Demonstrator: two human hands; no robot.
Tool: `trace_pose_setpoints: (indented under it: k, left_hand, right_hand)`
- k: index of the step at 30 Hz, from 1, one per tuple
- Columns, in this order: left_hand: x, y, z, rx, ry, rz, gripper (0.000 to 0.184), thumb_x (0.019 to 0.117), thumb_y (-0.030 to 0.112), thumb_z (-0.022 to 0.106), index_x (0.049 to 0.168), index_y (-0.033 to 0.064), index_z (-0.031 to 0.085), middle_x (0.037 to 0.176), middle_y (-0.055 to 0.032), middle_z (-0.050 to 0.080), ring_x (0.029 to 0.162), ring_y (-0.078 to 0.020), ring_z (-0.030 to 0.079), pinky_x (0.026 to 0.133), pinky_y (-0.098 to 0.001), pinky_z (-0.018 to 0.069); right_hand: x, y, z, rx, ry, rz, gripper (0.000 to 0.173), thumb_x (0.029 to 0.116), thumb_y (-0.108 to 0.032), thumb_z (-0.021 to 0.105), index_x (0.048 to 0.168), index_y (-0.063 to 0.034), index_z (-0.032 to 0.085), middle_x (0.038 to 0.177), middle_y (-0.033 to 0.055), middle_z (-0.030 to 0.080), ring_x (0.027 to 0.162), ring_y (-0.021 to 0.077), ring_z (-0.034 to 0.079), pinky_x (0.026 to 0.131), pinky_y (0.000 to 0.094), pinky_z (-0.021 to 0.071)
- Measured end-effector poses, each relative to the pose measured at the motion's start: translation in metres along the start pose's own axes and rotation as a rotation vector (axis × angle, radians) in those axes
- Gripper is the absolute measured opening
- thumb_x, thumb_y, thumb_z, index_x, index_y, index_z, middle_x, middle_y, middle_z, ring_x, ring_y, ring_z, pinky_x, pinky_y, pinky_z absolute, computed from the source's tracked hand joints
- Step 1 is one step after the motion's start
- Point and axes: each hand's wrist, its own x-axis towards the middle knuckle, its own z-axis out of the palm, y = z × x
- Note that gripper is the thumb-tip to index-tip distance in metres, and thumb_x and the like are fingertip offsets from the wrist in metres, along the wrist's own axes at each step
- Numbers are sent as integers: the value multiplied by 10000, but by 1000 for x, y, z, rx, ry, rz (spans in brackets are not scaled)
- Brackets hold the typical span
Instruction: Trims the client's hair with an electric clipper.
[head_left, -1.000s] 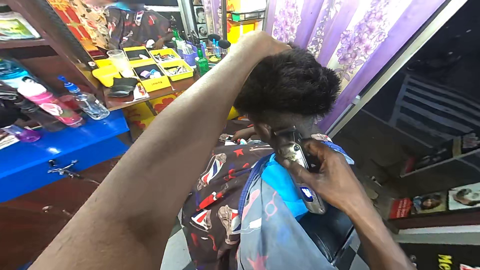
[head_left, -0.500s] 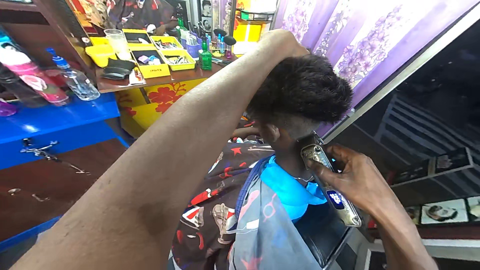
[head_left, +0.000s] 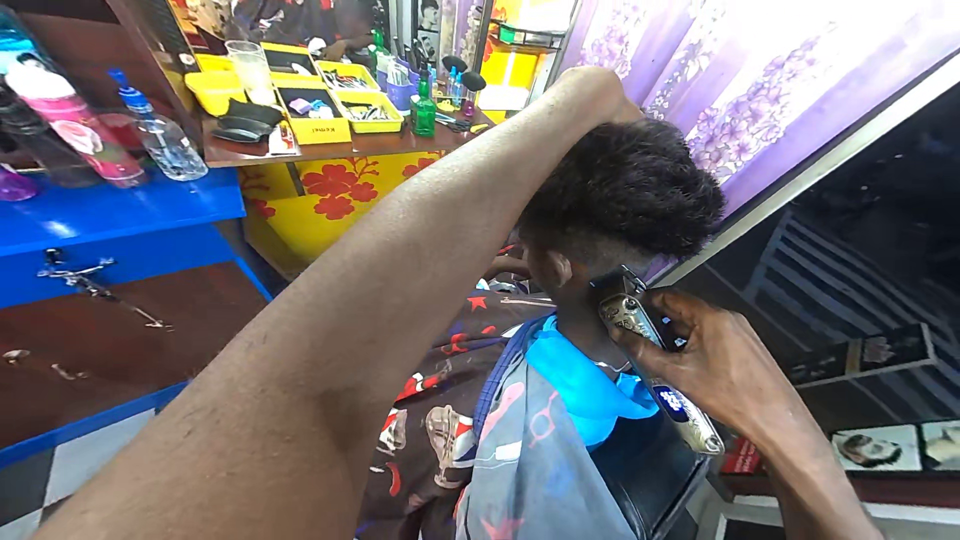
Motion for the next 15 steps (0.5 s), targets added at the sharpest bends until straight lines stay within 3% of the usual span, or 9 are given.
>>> trace_pose_setpoints:
  k: [5,9,12,13,14,15]
  left_hand:
    - [1,3,0,-9,-14,46,705,884,726,539,1037,73,755,1170,-171,699,1141,-345,651,907,-615,501]
    - [3,3,0,14,-20,60,693,890,721,525,1025,81,755,1149,-166,702,1120,-338,657,885,-607,507]
    - [-30,-2,-4,15,85,112,677,919,684,499,969,61,759,1080,-185,714,1056,-351,680,835,-615,521]
    - [-60,-2,-16,-9,81,101,652,940,635,511,986,32,756,1098,-208,709,1072,-362,674,847,-615,513]
    - [-95,3,-44,-46,-106,31,617,1010,562,503,1156,-3,703,1272,-232,642,1237,-370,596,976,-613,454]
    - [-121,7,-58,-87,-155,-19,587,1036,507,505,1227,-24,666,1349,-242,600,1307,-370,550,1034,-607,415]
  right_hand:
    - [0,-12,2,17,-2,25,437,769,-628,707,1020,-270,710,756,-122,671,633,35,645,552,320,559]
    - [-2,-20,6,91,-4,96,470,759,-699,687,989,-290,709,753,-131,686,632,33,664,546,316,579]
    - [-5,-27,10,144,2,130,476,769,-711,676,999,-296,716,763,-134,697,638,40,674,552,322,587]
    - [-5,-29,11,153,13,131,477,774,-704,677,1008,-291,723,763,-131,701,637,41,675,550,325,586]
    - [-6,-31,13,161,25,131,468,782,-688,677,1013,-284,722,764,-129,702,636,40,674,551,323,585]
    - [-6,-34,14,167,37,131,459,790,-676,678,1017,-279,720,765,-127,704,635,37,675,551,318,587]
